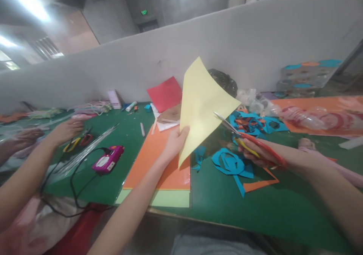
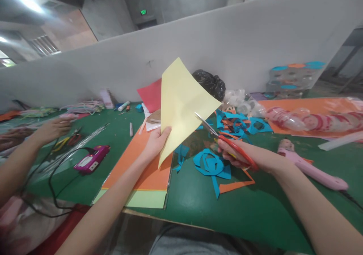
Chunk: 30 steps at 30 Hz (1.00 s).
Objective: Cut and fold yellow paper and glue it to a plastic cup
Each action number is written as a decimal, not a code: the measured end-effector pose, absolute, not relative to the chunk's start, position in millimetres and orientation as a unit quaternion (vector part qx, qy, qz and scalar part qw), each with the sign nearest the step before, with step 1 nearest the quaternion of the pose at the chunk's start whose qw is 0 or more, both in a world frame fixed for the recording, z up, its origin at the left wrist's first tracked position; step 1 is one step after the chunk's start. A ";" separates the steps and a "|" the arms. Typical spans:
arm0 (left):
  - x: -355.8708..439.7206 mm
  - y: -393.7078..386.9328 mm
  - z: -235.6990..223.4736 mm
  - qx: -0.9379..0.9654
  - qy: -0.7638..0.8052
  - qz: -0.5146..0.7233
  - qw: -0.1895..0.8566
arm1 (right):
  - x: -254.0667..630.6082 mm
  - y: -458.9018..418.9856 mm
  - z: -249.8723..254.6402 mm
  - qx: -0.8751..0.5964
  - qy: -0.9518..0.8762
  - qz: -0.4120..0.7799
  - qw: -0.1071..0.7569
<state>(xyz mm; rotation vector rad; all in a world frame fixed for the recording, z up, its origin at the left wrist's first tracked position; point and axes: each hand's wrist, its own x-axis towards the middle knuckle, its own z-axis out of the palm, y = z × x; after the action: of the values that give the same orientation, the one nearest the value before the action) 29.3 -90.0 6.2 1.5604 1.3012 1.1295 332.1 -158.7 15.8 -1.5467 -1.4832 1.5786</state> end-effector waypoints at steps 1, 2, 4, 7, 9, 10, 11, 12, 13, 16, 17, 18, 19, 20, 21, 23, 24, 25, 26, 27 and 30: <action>29.4 -90.1 6.3 0.616 0.514 0.447 0.396 | 332.8 -157.9 15.6 -0.550 -0.550 0.584 0.232; 29.4 -90.1 6.3 0.616 0.513 0.448 0.396 | 333.7 -156.8 15.3 -0.532 -0.565 0.587 0.230; 29.1 -89.5 5.9 0.616 0.510 0.450 0.397 | 335.8 -154.5 14.4 -0.502 -0.596 0.580 0.238; 28.6 -88.3 5.2 0.615 0.512 0.452 0.393 | 338.1 -152.5 13.5 -0.495 -0.594 0.585 0.244; 28.5 -88.2 5.7 0.614 0.515 0.453 0.391 | 339.1 -152.8 12.4 -0.490 -0.595 0.589 0.243; 28.5 -88.6 6.3 0.612 0.517 0.453 0.391 | 339.6 -153.3 11.3 -0.489 -0.600 0.584 0.244; 28.7 -89.3 7.0 0.610 0.519 0.454 0.391 | 340.2 -153.8 9.5 -0.489 -0.604 0.581 0.242; 28.9 -90.1 7.7 0.608 0.521 0.454 0.391 | 340.9 -154.2 7.2 -0.491 -0.601 0.583 0.240; 29.2 -91.2 8.3 0.607 0.522 0.452 0.393 | 341.7 -154.3 4.4 -0.494 -0.588 0.593 0.243; 30.6 -94.5 9.2 0.610 0.515 0.443 0.409 | 343.4 -152.9 -3.8 -0.491 -0.541 0.635 0.249; 31.1 -95.4 9.1 0.612 0.512 0.438 0.415 | 343.3 -152.1 -5.3 -0.490 -0.539 0.639 0.248; 31.5 -96.1 8.9 0.613 0.510 0.434 0.419 | 342.7 -151.5 -5.7 -0.490 -0.544 0.635 0.246; 31.8 -96.6 8.8 0.614 0.510 0.433 0.419 | 341.5 -151.1 -4.8 -0.491 -0.556 0.627 0.238; 32.1 -96.9 8.6 0.616 0.510 0.432 0.417 | 339.7 -151.1 -2.9 -0.495 -0.568 0.616 0.231; 32.3 -97.0 8.5 0.617 0.512 0.432 0.414 | 337.5 -151.6 0.0 -0.500 -0.579 0.602 0.229; 32.3 -96.6 8.5 0.616 0.514 0.433 0.410 | 332.7 -153.4 6.9 -0.513 -0.601 0.567 0.232; 32.2 -96.2 8.5 0.616 0.514 0.434 0.410 | 330.6 -154.4 10.1 -0.518 -0.612 0.551 0.232; 32.2 -95.8 8.5 0.615 0.514 0.433 0.412 | 329.0 -155.3 12.7 -0.520 -0.619 0.541 0.232; 32.1 -95.3 8.3 0.615 0.514 0.432 0.414 | 328.0 -155.9 14.5 -0.520 -0.623 0.537 0.231; 32.1 -94.9 8.2 0.614 0.514 0.431 0.415 | 327.4 -156.1 15.5 -0.519 -0.625 0.537 0.228; 32.1 -94.4 7.8 0.614 0.513 0.430 0.419 | 326.6 -154.6 15.5 -0.524 -0.630 0.533 0.212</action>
<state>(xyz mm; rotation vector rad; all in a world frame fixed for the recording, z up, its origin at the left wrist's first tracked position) 32.1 -94.4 7.8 1.5396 1.2863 1.0778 326.6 -154.6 15.5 -1.4564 -1.7483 1.4793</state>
